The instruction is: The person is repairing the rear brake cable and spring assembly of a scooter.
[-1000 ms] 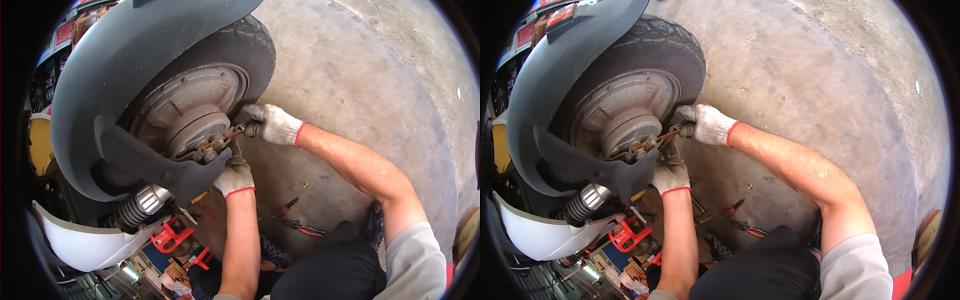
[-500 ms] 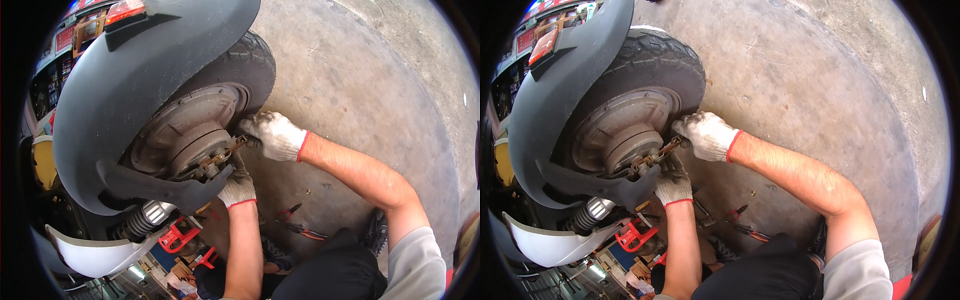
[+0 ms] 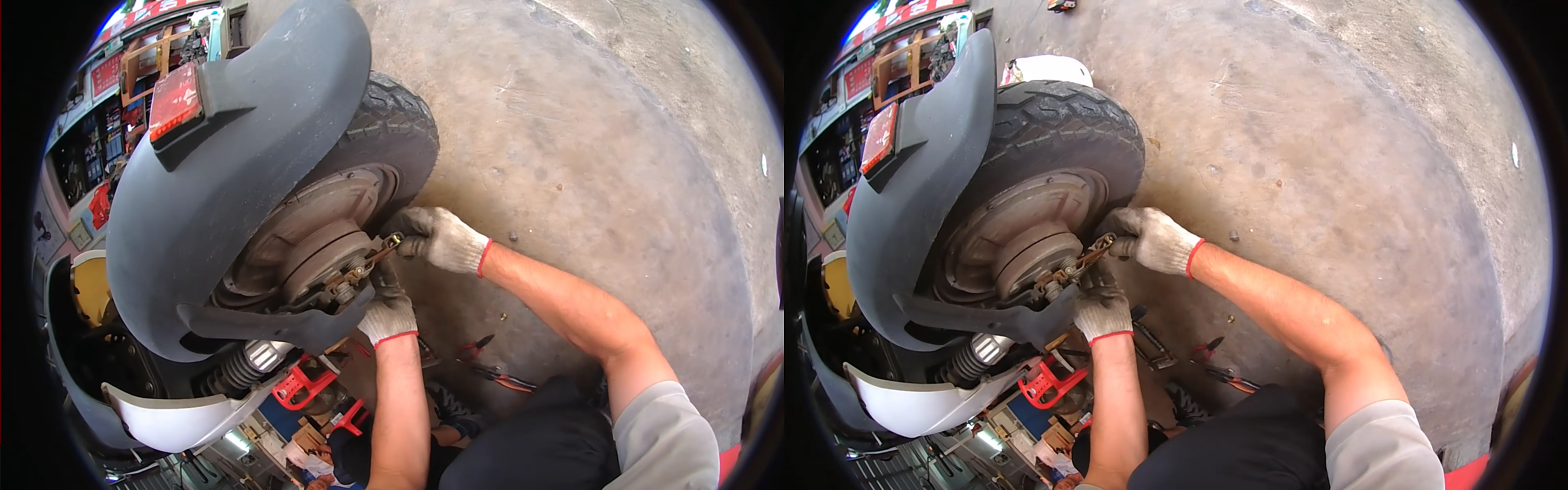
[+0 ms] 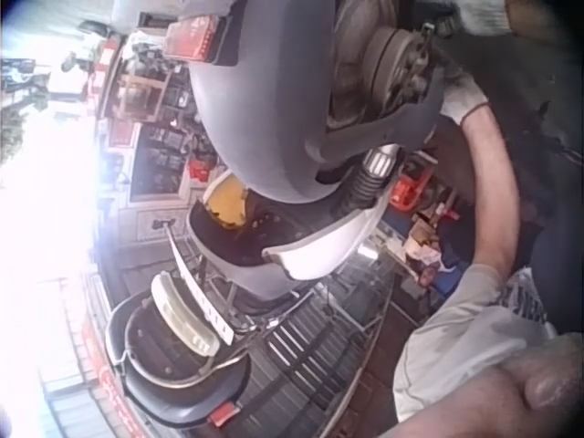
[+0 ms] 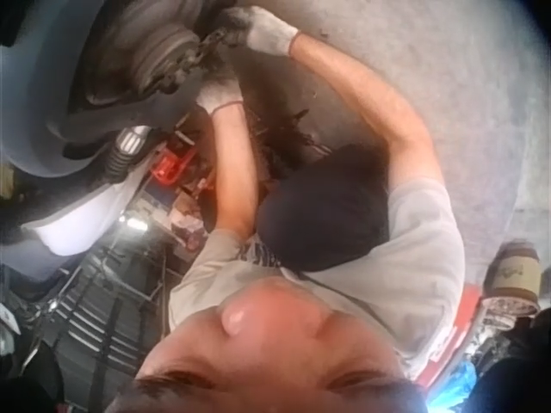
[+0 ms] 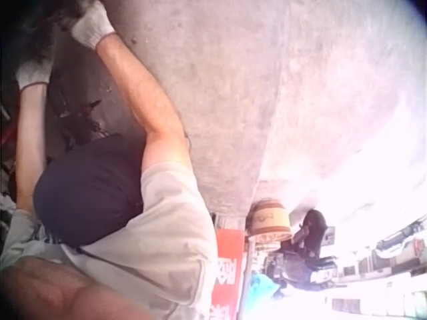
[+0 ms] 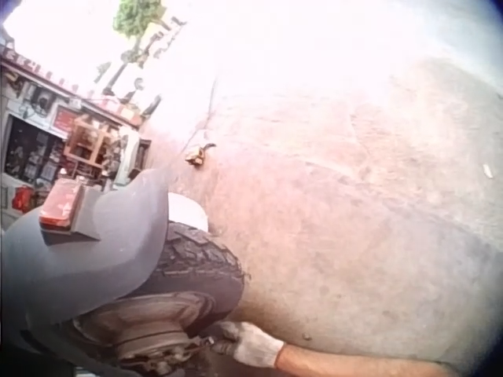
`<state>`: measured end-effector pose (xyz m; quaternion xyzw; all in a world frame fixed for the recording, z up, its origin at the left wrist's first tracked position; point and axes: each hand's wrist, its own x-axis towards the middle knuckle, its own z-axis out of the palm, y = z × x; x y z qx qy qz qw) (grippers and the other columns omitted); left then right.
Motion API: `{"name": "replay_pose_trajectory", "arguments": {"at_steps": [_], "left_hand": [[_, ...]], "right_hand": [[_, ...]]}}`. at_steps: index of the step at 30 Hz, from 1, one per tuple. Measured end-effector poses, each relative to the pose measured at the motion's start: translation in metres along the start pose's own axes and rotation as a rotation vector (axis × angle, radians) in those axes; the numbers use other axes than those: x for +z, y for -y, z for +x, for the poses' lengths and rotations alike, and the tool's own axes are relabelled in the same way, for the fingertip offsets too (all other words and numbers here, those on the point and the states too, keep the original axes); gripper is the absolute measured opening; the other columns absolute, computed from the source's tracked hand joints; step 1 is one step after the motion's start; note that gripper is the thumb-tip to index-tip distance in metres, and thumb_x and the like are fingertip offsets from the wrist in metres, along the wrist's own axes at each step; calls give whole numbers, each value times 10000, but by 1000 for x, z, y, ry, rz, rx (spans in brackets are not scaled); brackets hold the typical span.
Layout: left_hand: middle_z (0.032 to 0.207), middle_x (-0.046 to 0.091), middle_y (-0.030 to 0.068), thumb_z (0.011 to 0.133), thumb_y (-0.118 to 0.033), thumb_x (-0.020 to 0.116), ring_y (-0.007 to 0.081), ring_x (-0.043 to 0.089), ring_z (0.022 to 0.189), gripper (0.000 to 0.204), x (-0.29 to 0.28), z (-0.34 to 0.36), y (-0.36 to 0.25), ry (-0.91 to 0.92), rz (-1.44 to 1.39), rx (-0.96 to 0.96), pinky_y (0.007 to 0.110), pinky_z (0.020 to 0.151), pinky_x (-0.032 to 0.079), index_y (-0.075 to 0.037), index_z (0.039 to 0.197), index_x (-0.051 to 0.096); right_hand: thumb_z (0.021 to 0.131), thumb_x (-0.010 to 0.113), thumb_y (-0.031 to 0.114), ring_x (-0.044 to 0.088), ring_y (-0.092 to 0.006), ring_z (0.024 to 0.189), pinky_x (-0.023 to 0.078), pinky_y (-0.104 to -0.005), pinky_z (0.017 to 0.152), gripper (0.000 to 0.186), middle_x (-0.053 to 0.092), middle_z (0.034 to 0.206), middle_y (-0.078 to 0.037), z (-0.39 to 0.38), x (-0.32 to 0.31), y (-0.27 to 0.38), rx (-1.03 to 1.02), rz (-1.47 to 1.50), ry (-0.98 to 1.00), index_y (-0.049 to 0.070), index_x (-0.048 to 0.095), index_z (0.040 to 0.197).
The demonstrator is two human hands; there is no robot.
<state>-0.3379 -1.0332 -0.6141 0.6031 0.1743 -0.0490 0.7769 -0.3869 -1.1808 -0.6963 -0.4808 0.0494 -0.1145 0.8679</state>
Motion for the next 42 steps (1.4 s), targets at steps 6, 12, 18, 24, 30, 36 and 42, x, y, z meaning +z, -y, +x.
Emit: {"name": "replay_pose_trajectory", "arguments": {"at_steps": [6,12,18,24,30,36,42], "left_hand": [[1149,644,119,1012,-232,433,240,645,1030,299,-9,-17,-1,121,114,-79,349,811,571,-23,1173,572],[1047,677,117,1009,-237,455,182,668,864,279,-2,19,2,143,169,-329,235,550,552,-20,1131,578],[990,672,120,1020,-234,434,154,620,723,278,0,20,10,88,96,-341,228,520,531,-13,1103,581],[947,672,115,1028,-206,404,123,610,680,272,16,12,6,50,58,-435,201,487,507,-7,1088,578],[910,666,102,1033,-207,398,115,606,650,268,14,10,12,-24,173,-277,200,451,496,-16,1090,576],[892,656,69,1030,-209,417,93,577,646,239,12,14,11,-2,91,-331,171,446,452,-30,1036,577],[920,653,80,1018,-195,455,105,576,661,217,11,10,12,-5,158,-243,177,480,439,-34,1066,593]], "right_hand": [[843,669,103,659,-322,896,510,-402,775,287,684,963,-180,1,-2,-3,-23,-34,16,22,623,1114],[856,664,212,609,-389,1025,500,-430,865,333,668,1044,-192,1,-5,-3,-159,-443,-50,43,630,1141],[852,665,99,646,-306,1002,511,-386,872,266,672,1070,-159,-1,-1,-4,-54,-269,-57,36,656,1110],[858,646,44,641,-195,1001,501,-324,878,265,680,1057,-135,-7,23,-10,156,488,-98,6,651,1120],[868,636,129,642,-317,988,499,-406,898,281,657,1064,-168,-6,-1,9,-213,-535,-130,31,650,1130],[740,616,75,664,-339,930,546,-427,784,367,669,976,-176,13,-15,53,-250,-1005,188,49,632,1107],[737,619,93,689,-323,758,556,-418,620,222,682,804,-137,21,-7,63,-364,-1234,242,45,631,954]]}}
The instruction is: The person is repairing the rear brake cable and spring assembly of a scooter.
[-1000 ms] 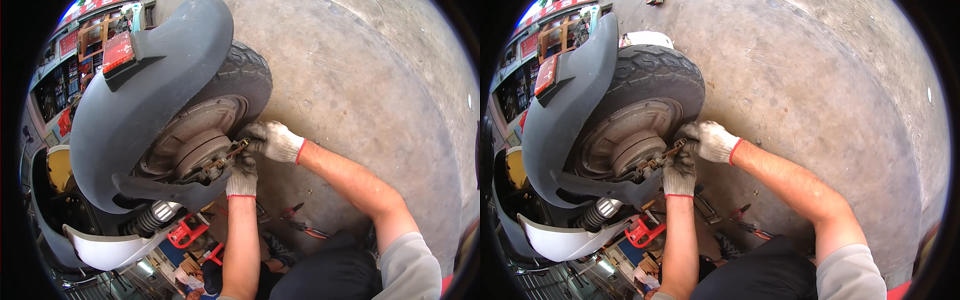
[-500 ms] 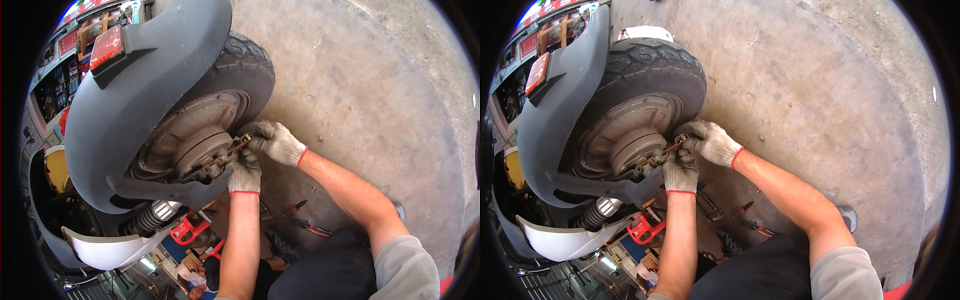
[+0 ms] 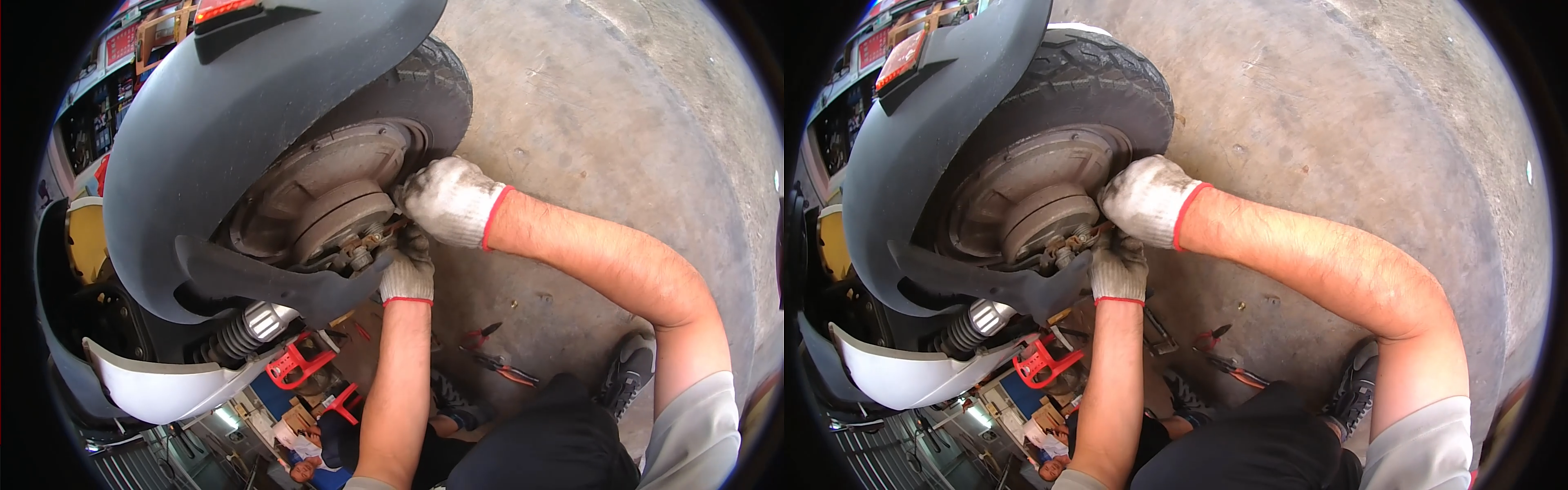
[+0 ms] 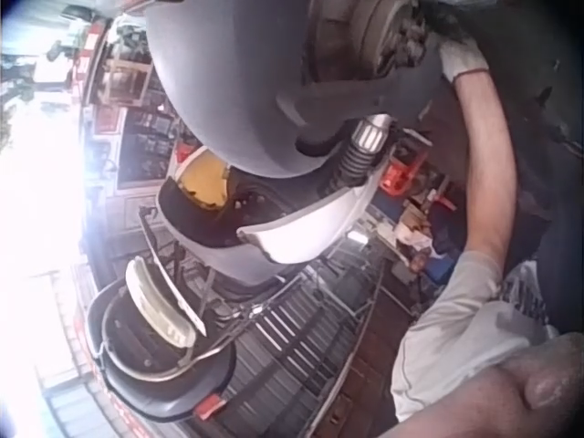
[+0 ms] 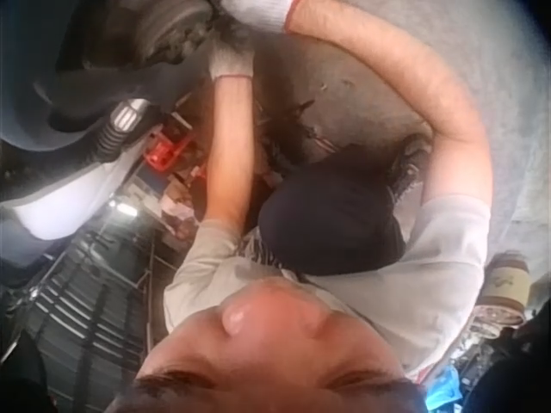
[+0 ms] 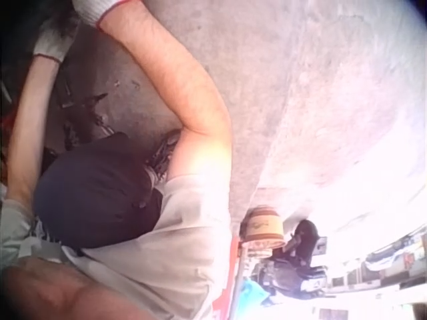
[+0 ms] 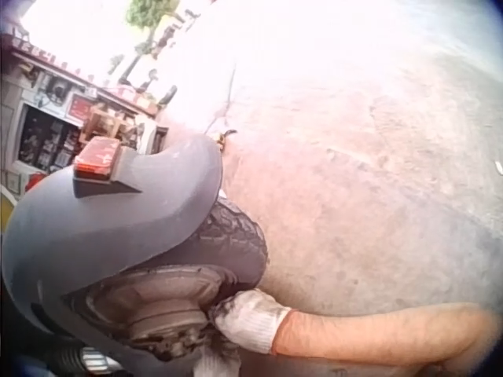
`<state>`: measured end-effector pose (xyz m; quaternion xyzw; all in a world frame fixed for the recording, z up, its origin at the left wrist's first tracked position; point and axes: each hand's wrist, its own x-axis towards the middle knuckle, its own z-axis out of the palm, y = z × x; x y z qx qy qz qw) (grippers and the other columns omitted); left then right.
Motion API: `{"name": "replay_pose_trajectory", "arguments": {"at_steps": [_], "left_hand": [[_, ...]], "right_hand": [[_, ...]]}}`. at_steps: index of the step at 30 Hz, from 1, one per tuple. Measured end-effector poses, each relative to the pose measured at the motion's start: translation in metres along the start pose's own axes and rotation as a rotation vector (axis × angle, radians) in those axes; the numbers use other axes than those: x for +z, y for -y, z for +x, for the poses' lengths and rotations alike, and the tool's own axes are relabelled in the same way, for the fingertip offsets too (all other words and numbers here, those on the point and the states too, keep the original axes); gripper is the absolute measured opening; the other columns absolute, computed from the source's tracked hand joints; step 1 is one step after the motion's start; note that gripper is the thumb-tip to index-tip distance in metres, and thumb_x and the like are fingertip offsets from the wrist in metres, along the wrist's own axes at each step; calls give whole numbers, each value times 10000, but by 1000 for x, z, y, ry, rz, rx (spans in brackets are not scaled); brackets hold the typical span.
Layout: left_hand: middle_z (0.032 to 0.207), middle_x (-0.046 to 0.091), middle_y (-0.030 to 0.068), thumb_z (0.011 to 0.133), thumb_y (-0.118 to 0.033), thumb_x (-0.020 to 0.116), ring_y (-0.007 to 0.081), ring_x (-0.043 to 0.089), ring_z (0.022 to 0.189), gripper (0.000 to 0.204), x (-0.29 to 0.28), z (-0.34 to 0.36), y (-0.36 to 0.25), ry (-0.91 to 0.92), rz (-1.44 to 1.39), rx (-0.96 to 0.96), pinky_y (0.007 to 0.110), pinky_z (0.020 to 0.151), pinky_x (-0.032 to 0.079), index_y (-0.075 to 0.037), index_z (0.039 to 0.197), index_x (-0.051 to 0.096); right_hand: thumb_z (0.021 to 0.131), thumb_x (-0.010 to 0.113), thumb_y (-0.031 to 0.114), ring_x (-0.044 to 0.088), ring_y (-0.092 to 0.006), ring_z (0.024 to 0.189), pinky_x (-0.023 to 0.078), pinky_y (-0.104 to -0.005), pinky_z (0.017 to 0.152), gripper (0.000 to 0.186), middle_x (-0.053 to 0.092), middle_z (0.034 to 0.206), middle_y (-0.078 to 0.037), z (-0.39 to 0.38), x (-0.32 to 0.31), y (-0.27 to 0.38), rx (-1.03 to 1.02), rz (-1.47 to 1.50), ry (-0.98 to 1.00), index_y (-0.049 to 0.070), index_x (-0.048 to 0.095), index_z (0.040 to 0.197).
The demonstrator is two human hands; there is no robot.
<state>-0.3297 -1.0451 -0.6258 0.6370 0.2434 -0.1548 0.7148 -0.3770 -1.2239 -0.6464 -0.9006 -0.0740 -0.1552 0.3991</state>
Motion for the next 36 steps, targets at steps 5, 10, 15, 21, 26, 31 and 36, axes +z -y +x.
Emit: {"name": "replay_pose_trajectory", "arguments": {"at_steps": [5,10,15,21,26,31,36], "left_hand": [[967,667,102,1028,-207,422,120,604,703,247,0,-4,-4,147,93,-109,186,499,453,-42,1085,596],[980,671,108,1030,-214,410,139,613,710,251,3,0,0,126,83,-89,199,535,473,-45,1078,590],[957,667,104,1028,-213,413,138,616,708,234,-1,6,10,-10,74,-32,212,547,480,-58,1063,584],[904,648,86,1014,-184,421,138,609,698,215,-1,3,8,23,29,-13,230,540,471,-43,1055,577],[847,617,71,1008,-167,386,130,534,611,235,8,1,14,-5,-9,-58,236,515,424,-25,1008,573],[797,620,68,1022,-258,361,132,535,619,315,2,3,18,16,0,-66,239,536,425,-48,955,586],[814,640,73,1024,-297,338,133,486,573,363,-3,1,13,-6,65,-21,257,515,386,-44,978,593]], "right_hand": [[772,612,102,659,-365,890,530,-426,793,343,677,936,-181,-6,17,-13,41,202,-4,18,618,1105],[792,639,150,636,-365,974,512,-435,848,389,657,1033,-191,-12,35,-18,63,335,-109,27,599,1158],[797,665,204,638,-366,964,509,-437,840,392,660,1003,-203,-13,44,-14,136,392,-146,19,607,1138],[809,679,230,636,-368,982,508,-442,850,406,662,1039,-195,-15,43,-12,148,480,-163,18,600,1147],[787,705,164,619,-396,993,506,-461,841,411,655,1050,-207,-15,46,-8,242,533,-130,18,590,1153],[786,690,142,627,-407,950,520,-459,803,383,665,988,-214,-13,52,-6,239,512,-190,12,592,1132],[781,692,141,622,-401,984,515,-458,827,418,661,1029,-216,-15,54,-6,215,534,-216,5,587,1162]]}}
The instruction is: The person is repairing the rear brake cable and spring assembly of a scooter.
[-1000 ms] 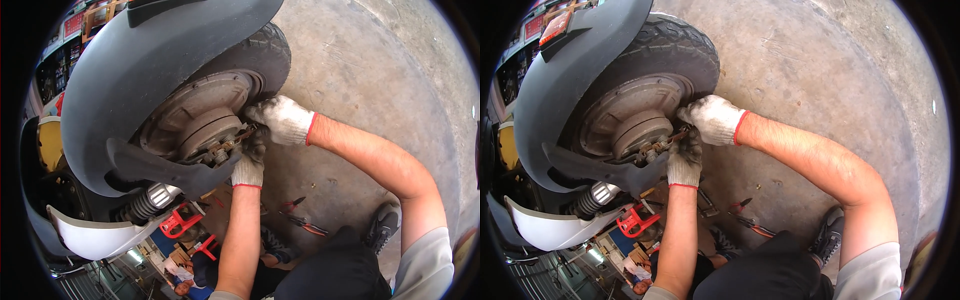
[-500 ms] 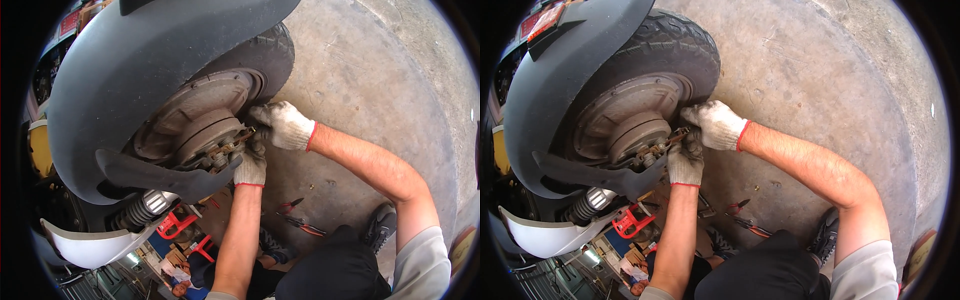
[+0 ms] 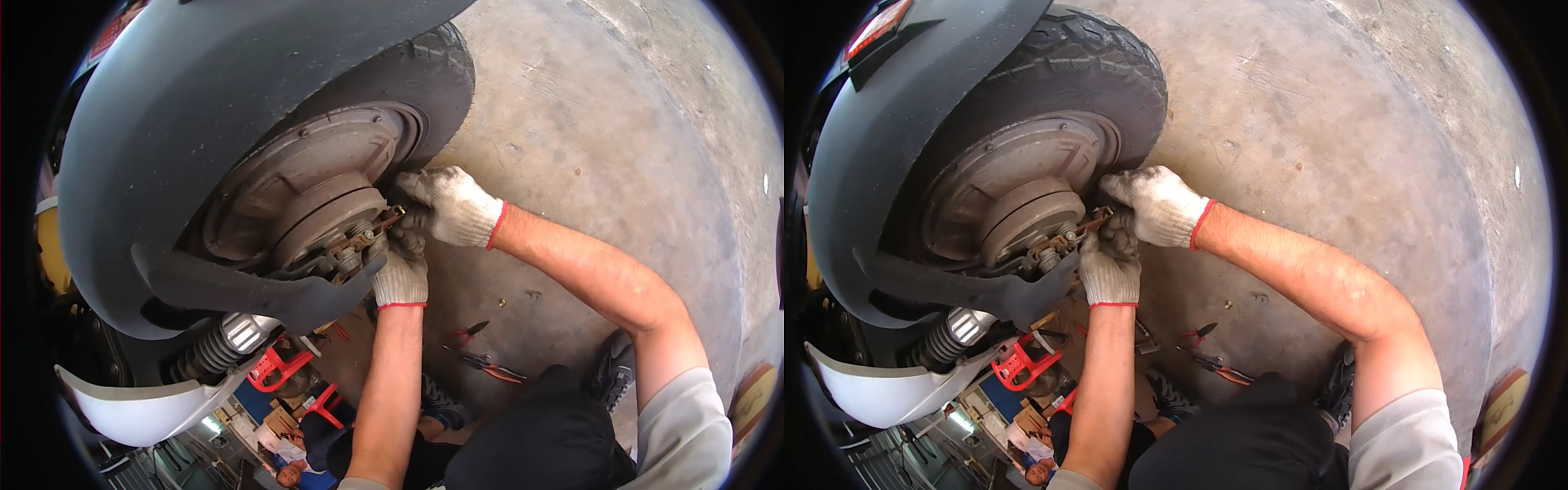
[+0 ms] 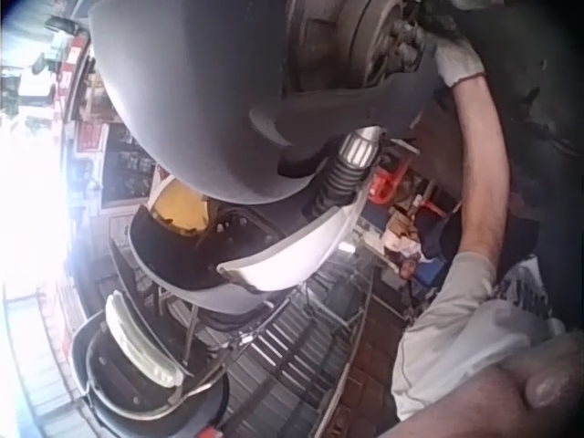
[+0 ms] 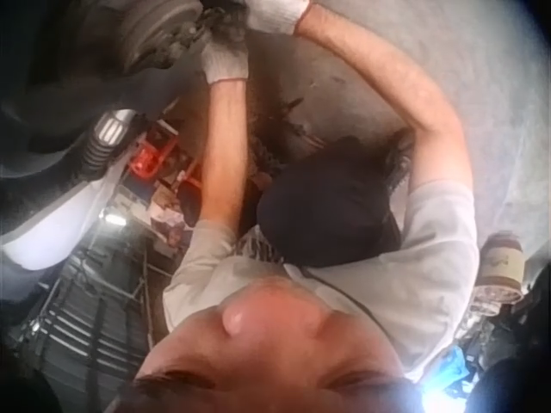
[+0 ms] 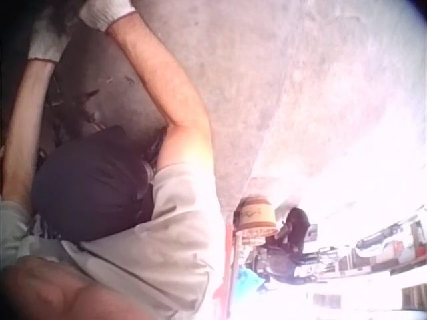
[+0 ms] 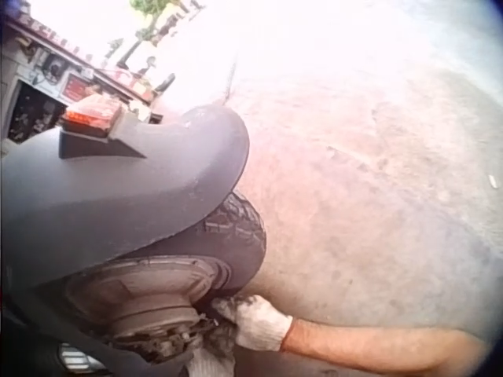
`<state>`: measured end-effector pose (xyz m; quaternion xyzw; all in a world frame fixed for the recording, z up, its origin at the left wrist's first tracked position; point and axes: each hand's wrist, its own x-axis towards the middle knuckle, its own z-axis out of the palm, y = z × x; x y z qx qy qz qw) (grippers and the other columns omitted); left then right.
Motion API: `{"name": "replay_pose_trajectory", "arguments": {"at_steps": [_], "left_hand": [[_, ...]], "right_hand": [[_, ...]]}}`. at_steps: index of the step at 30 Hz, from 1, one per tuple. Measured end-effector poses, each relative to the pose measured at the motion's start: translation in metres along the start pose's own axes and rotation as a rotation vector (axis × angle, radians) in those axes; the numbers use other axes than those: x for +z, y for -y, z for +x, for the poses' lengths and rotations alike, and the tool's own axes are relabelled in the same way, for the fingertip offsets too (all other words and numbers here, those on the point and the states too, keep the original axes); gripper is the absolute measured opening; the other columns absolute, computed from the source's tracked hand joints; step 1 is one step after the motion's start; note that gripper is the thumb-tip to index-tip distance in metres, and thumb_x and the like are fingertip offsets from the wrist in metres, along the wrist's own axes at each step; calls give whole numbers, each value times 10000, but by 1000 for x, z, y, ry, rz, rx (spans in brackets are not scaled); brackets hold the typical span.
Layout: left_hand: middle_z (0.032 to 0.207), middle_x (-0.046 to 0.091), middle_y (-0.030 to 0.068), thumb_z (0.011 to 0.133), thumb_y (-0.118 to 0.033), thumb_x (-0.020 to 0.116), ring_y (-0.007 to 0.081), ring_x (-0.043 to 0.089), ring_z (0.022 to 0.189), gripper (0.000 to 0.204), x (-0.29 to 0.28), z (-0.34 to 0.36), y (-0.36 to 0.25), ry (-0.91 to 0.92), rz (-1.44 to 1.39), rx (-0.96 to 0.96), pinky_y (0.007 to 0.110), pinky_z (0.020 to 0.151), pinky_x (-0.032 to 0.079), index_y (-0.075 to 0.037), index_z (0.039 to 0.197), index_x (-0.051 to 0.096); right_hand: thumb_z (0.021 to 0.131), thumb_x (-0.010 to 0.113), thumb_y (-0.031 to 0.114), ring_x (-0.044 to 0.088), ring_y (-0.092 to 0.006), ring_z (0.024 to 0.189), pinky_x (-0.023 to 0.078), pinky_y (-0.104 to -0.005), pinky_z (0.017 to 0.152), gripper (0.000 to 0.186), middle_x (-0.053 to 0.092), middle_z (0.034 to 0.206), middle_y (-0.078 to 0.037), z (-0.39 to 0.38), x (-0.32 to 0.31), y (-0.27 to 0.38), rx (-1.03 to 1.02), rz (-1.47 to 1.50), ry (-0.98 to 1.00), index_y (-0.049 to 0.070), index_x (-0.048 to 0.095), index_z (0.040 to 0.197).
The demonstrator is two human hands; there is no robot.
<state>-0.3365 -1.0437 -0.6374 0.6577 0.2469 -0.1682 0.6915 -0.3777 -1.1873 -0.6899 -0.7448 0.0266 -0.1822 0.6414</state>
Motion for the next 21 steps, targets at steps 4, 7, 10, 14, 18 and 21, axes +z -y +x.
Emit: {"name": "replay_pose_trajectory", "arguments": {"at_steps": [4,7,10,14,18,21], "left_hand": [[805,623,23,1004,-268,415,94,350,504,280,-8,-6,-12,212,-177,32,249,471,310,-54,1011,596],[689,510,-3,1002,-233,408,85,270,463,249,-9,-2,-4,10,-66,67,241,434,236,-59,943,576],[629,428,0,1013,-220,379,85,257,449,279,-5,8,-2,66,-74,53,226,416,218,-83,795,488],[637,441,8,1013,-213,365,86,264,442,301,5,3,2,67,-92,27,213,414,220,-95,747,442],[645,453,8,1003,-194,374,82,282,451,269,15,-8,2,43,-46,28,217,417,235,-94,771,468],[645,453,0,993,-179,386,81,280,460,218,18,-5,2,35,-68,67,216,433,244,-76,850,514]], "right_hand": [[815,668,172,628,-377,1010,510,-438,866,407,658,1090,-200,-1,-2,2,6,-32,24,1,590,1176],[815,668,170,627,-378,1009,510,-443,864,401,658,1087,-201,-2,-3,2,38,-24,42,2,590,1171],[814,668,170,628,-374,1008,510,-441,861,400,656,1083,-202,-2,-1,3,60,-19,38,0,591,1168],[787,692,164,631,-401,922,519,-459,784,372,666,966,-201,-1,4,1,25,-26,-38,31,595,1121],[792,689,183,627,-391,972,515,-449,822,398,659,1024,-207,-3,6,-2,21,-5,-53,12,594,1138],[793,691,186,620,-396,990,510,-451,835,406,654,1040,-215,-2,5,-2,34,12,-36,5,592,1143]]}}
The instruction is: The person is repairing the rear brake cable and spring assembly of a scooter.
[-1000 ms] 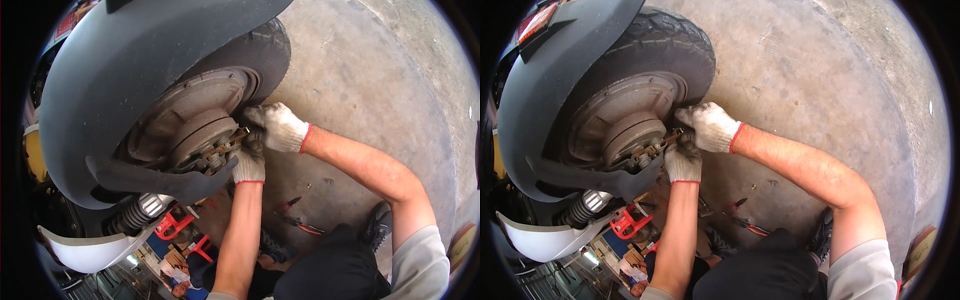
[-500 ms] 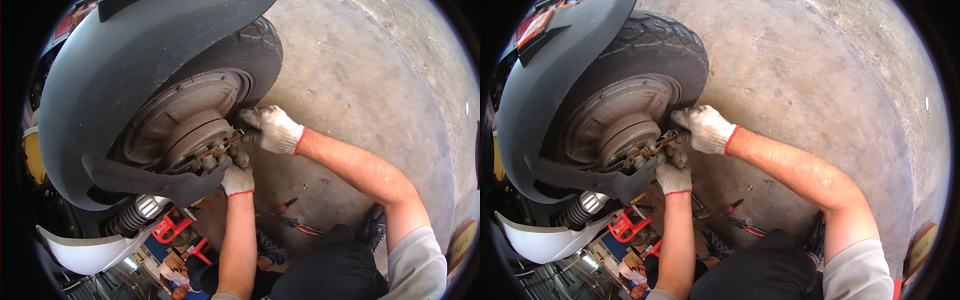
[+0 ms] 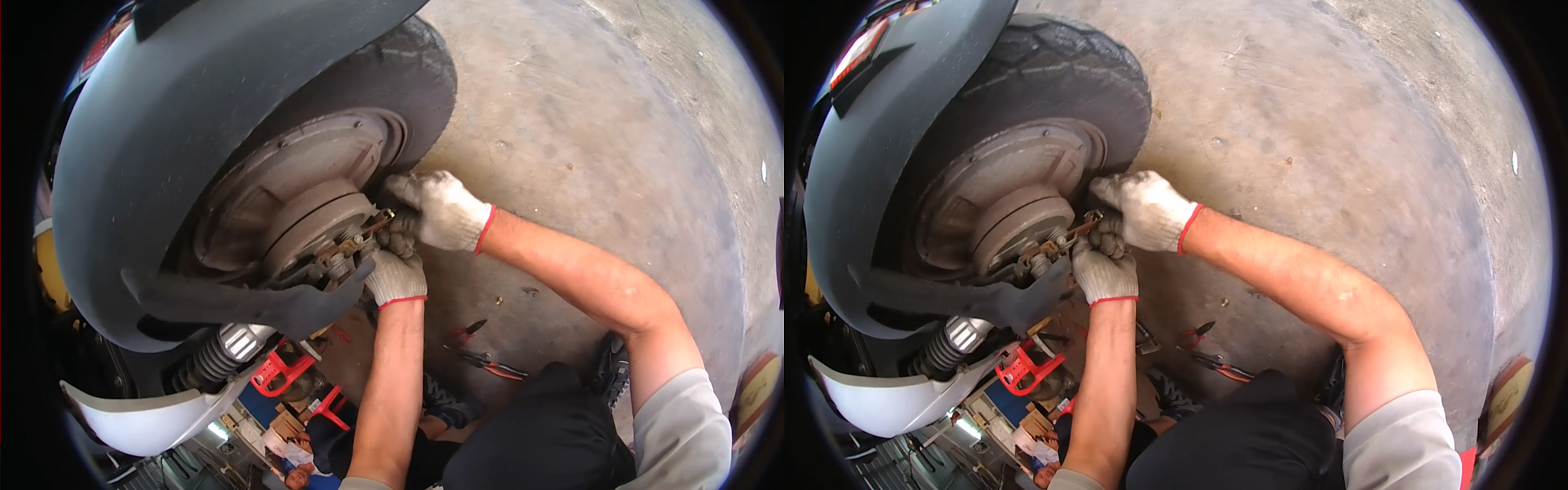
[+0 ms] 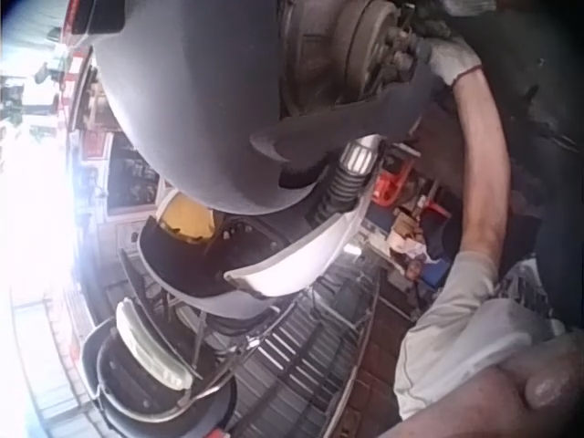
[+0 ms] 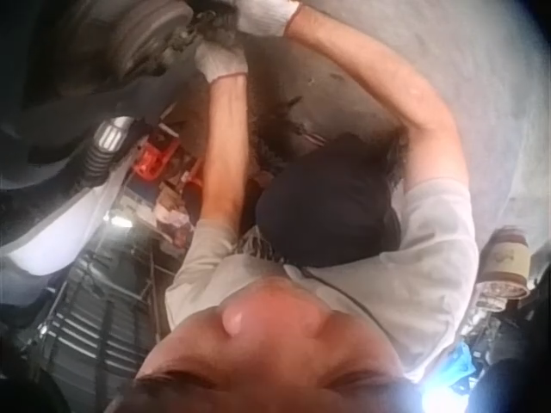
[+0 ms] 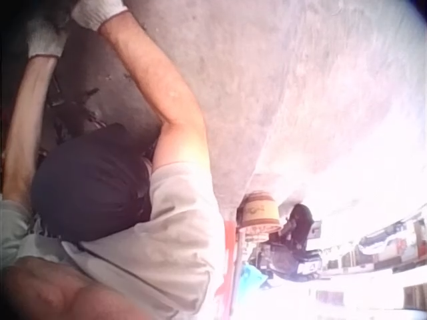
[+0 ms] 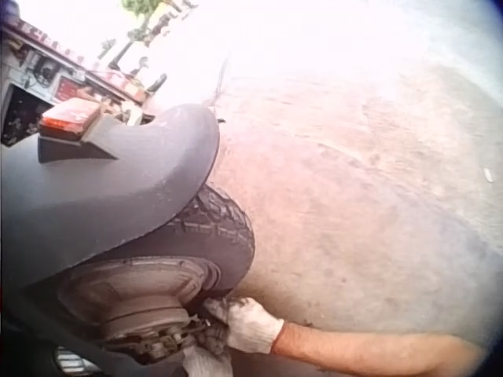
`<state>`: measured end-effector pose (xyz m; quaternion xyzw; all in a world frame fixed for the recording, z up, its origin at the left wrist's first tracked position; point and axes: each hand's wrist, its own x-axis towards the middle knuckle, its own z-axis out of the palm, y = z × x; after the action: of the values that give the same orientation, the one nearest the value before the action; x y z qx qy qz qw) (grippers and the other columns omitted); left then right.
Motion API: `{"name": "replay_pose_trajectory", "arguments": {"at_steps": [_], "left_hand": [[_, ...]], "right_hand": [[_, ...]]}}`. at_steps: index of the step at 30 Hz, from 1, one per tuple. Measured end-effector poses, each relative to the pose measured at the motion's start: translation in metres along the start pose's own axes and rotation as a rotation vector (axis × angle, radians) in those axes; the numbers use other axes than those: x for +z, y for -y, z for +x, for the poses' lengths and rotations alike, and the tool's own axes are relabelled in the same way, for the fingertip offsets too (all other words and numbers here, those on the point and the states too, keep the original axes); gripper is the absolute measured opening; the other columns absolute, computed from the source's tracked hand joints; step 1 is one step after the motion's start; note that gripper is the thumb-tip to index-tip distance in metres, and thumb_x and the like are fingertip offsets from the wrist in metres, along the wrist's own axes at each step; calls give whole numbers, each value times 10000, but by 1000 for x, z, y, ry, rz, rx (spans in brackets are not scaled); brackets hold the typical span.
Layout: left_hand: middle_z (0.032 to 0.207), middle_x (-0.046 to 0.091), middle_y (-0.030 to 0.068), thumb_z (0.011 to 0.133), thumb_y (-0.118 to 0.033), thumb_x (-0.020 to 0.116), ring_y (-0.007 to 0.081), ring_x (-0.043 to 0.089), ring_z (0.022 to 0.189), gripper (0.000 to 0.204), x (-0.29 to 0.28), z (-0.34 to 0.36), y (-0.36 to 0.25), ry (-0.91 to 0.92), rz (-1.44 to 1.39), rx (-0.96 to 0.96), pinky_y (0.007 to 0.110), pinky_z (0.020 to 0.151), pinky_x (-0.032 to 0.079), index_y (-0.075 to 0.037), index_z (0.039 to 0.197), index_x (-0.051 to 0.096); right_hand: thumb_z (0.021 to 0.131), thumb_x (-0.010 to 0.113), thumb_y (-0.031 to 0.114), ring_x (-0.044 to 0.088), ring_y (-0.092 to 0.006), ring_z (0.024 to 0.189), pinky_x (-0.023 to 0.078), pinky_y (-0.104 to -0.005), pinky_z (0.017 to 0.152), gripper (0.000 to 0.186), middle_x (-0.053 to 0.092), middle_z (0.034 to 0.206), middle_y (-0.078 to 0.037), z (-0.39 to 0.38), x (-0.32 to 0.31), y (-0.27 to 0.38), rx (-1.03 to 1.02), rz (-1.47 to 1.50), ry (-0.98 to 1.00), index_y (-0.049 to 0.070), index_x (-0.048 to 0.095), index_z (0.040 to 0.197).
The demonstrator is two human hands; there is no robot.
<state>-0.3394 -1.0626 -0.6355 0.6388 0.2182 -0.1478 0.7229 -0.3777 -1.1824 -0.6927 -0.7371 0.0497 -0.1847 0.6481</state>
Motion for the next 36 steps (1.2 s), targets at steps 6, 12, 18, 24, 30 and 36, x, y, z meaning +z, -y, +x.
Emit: {"name": "replay_pose_trajectory", "arguments": {"at_steps": [6,12,18,24,30,36], "left_hand": [[787,587,-17,954,-284,583,112,423,552,203,-51,-6,-19,58,-2,70,261,519,351,-106,1049,602],[969,661,18,941,-276,569,184,647,768,262,-119,-8,-48,171,124,232,550,729,552,-125,1151,612],[911,636,72,1008,-241,392,191,562,683,238,-109,3,-46,111,35,201,365,598,490,-107,1044,585],[827,583,68,1005,-174,401,188,522,687,183,-89,9,-42,-55,-57,287,287,574,426,-72,986,552],[822,608,76,994,-208,438,185,548,680,197,-79,8,-30,-80,-50,320,276,579,435,-63,983,571],[811,625,82,1010,-238,426,190,567,675,272,-79,16,-31,-60,-5,347,277,603,472,-27,963,592]], "right_hand": [[809,683,194,612,-410,993,508,-469,832,447,648,1047,-217,2,-7,4,5,-17,55,18,560,1201],[830,676,295,641,-366,979,510,-439,859,460,666,1021,-200,-1,-3,0,-18,-102,45,25,587,1191],[797,700,230,651,-369,946,527,-447,812,378,683,971,-186,-3,2,2,-11,-103,-56,64,613,1125],[805,711,205,619,-376,1014,502,-450,855,382,664,1047,-188,-6,-2,5,29,-11,10,55,618,1144],[783,733,221,633,-366,992,508,-441,842,380,678,1022,-177,-4,0,5,29,57,-31,49,629,1105],[790,739,242,630,-369,999,501,-435,846,401,680,1016,-177,-5,-6,8,63,86,0,43,618,1116]]}}
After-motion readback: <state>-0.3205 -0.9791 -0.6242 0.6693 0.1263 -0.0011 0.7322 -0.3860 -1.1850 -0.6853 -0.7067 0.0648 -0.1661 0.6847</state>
